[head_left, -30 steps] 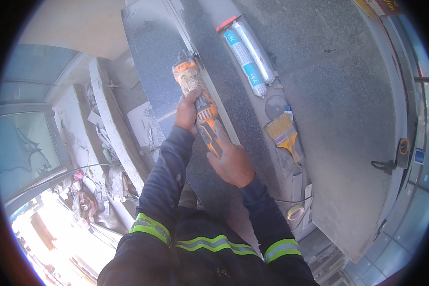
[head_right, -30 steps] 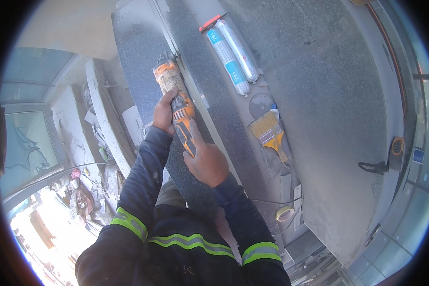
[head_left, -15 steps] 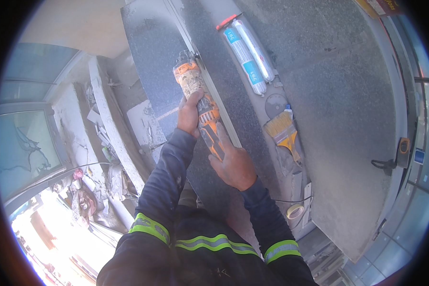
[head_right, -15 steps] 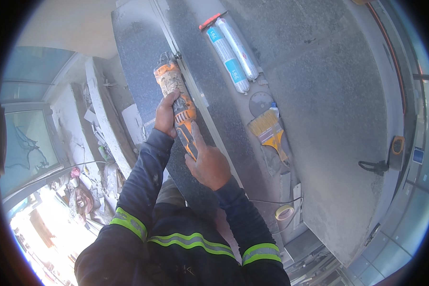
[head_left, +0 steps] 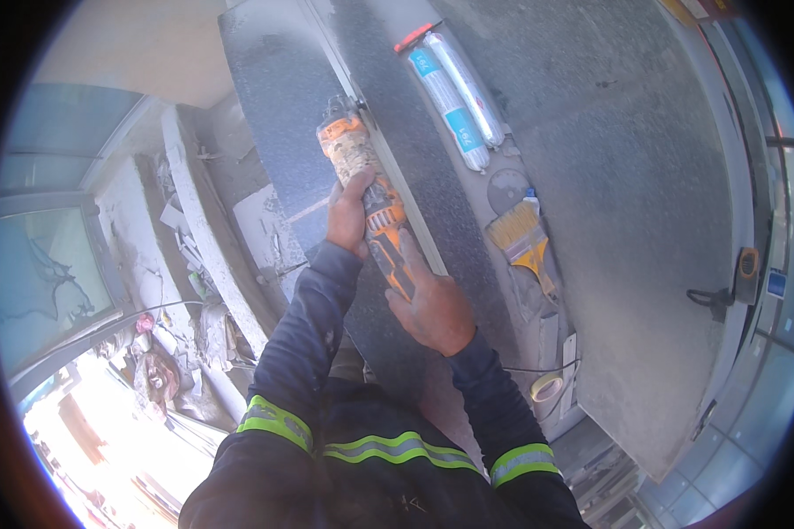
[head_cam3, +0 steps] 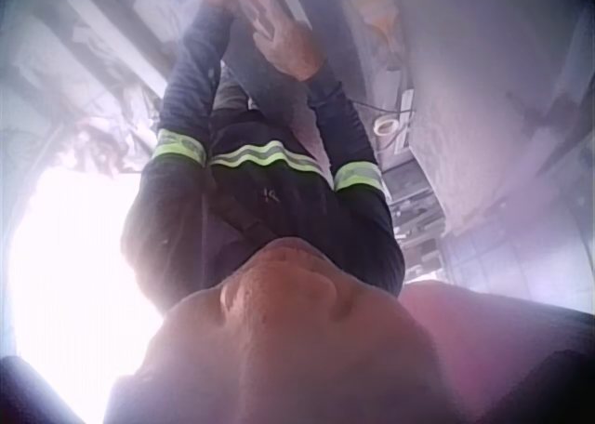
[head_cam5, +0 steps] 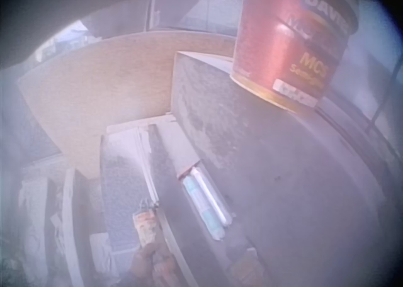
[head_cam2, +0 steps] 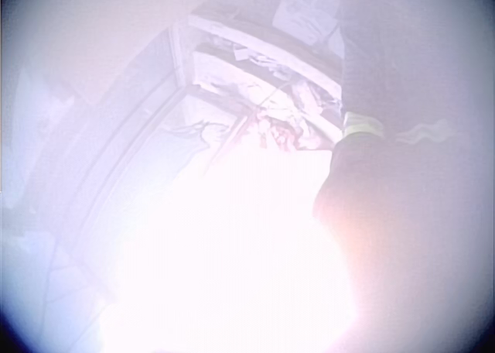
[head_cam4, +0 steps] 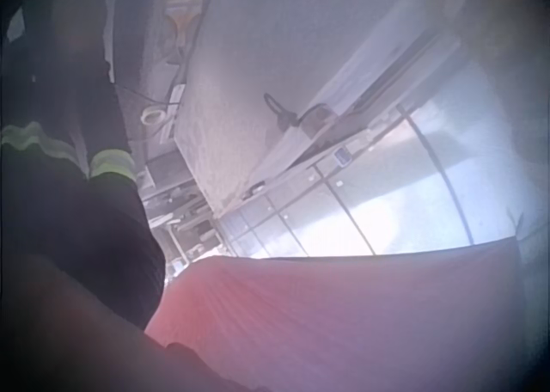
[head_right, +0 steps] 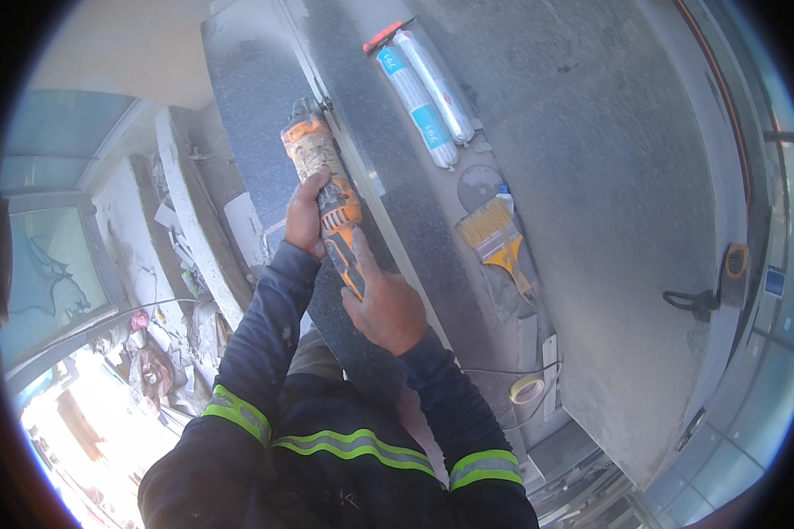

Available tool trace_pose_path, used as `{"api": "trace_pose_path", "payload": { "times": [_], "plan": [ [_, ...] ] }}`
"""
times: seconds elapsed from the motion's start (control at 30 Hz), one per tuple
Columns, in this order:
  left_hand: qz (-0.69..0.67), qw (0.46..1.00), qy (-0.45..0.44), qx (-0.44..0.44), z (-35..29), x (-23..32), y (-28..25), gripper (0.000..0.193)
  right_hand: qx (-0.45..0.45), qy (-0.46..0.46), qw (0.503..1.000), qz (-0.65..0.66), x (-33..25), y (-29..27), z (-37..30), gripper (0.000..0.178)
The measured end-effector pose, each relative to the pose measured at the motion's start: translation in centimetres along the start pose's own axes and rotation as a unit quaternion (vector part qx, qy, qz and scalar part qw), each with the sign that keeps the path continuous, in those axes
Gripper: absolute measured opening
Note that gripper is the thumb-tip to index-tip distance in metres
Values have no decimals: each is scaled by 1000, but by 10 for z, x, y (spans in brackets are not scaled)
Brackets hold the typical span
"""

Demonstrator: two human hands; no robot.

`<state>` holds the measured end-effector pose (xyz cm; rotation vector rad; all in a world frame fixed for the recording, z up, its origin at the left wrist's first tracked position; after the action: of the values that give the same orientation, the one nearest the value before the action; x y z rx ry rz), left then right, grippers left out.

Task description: The person uses an orange power tool to cut a long straight line along a large dark stone slab placed on a workbench. The person maintains steady pressure and guides the tool along the marked line while another person stands nearby.

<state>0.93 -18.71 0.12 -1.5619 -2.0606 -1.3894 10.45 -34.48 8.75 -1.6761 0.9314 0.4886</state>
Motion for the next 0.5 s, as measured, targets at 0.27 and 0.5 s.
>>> {"api": "trace_pose_path", "payload": {
  "times": [0.27, 0.5],
  "plan": [
    [-3, 1000, 5, 3, -3, -4, -1, 36, -45, 65, 997, 20, -5, -5, -3, 91],
    [4, 1000, 5, -2, -7, -7, -4, 34, 3, 6, 1000, 3, 1, 2, -9, 94]
  ]
}}
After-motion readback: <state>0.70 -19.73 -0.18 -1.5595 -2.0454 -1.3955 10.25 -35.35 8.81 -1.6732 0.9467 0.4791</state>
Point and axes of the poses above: each hand's wrist, its own z-axis towards the middle knuckle, its own y-axis out of the palm, x = y × z, the point moved 1 cm from there along z, towards the middle knuckle, and after that the axes turned 1 degree about -x, right-handed, at the moved point
